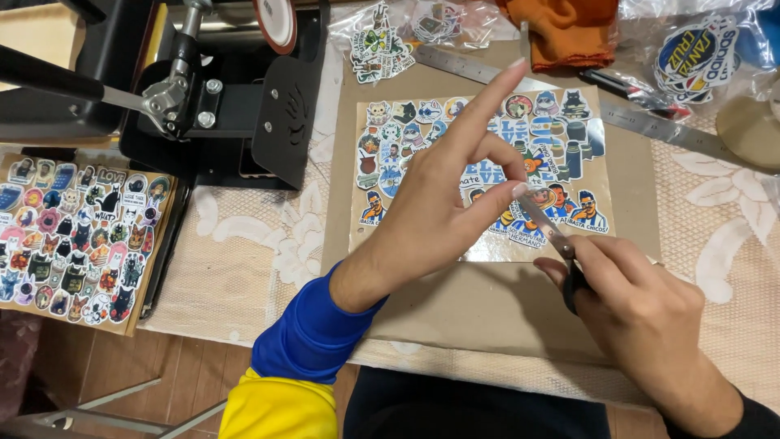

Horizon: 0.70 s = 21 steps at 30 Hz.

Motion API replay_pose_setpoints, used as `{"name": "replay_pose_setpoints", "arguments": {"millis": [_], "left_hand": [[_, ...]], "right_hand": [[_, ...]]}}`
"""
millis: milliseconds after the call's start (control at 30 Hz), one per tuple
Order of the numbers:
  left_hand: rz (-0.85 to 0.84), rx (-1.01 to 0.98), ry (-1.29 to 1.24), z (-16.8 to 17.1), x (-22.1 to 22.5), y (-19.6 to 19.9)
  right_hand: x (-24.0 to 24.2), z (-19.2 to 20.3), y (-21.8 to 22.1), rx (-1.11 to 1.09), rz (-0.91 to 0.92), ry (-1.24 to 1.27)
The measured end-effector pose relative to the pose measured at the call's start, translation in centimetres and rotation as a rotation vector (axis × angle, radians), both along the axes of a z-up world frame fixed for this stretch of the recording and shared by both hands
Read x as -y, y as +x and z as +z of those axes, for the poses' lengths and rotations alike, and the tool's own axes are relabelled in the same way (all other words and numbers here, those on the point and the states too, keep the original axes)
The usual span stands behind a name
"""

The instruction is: Peeling stickers from a backing sheet, arranging them on a board, and trimming them with scissors.

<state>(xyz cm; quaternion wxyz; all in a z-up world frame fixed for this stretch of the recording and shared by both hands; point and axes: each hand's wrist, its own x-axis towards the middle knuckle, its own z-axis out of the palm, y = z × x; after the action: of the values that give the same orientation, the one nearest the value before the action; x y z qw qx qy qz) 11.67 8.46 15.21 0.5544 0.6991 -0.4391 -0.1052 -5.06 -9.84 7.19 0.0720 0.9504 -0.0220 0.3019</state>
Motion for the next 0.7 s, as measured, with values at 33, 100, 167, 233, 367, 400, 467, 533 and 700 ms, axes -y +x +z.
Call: {"name": "replay_pose_setpoints", "arguments": {"millis": [33, 100, 167, 233, 367, 400, 467, 533, 700], "left_hand": [[0.003, -0.004, -0.005, 0.0, 0.0, 0.0], [-0.023, -0.039, -0.021, 0.0, 0.1, -0.2], [-0.052, -0.079, -0.039, -0.5, -0.1, -0.5], [-0.117, 0.014, -0.082, -1.3, -0.3, -0.5], [-0.046, 0.033, -0.129, -3.2, -2.4, 0.2], [0.049, 0.051, -0.134, -3.9, -3.0, 0.6], [0.128, 0.067, -0.142, -5.0, -3.9, 1.6], [0.281, 0.082, -0.168, -6.2, -4.8, 2.2], [0.395, 0.117, -0.236, -7.7, -5.9, 3.2]], "right_hand": [[0.0, -0.1, -0.1, 0.003, -0.003, 0.0], [-0.2, 0.0, -0.2, -0.027, -0.03, -0.011], [-0.1, 0.1, -0.5, -0.062, -0.059, -0.023], [0.1, 0.0, -0.6, -0.219, -0.067, 0.111], [6.9, -2.3, -2.2, -0.37, -0.255, 0.145], [9.6, -4.6, -2.8, -0.321, -0.211, 0.266], [13.9, -7.8, -3.8, -0.266, -0.183, 0.383], [16.6, -9.9, -4.4, -0.37, -0.276, 0.256], [19.2, -11.6, -4.3, -0.338, -0.2, 0.267]]}}
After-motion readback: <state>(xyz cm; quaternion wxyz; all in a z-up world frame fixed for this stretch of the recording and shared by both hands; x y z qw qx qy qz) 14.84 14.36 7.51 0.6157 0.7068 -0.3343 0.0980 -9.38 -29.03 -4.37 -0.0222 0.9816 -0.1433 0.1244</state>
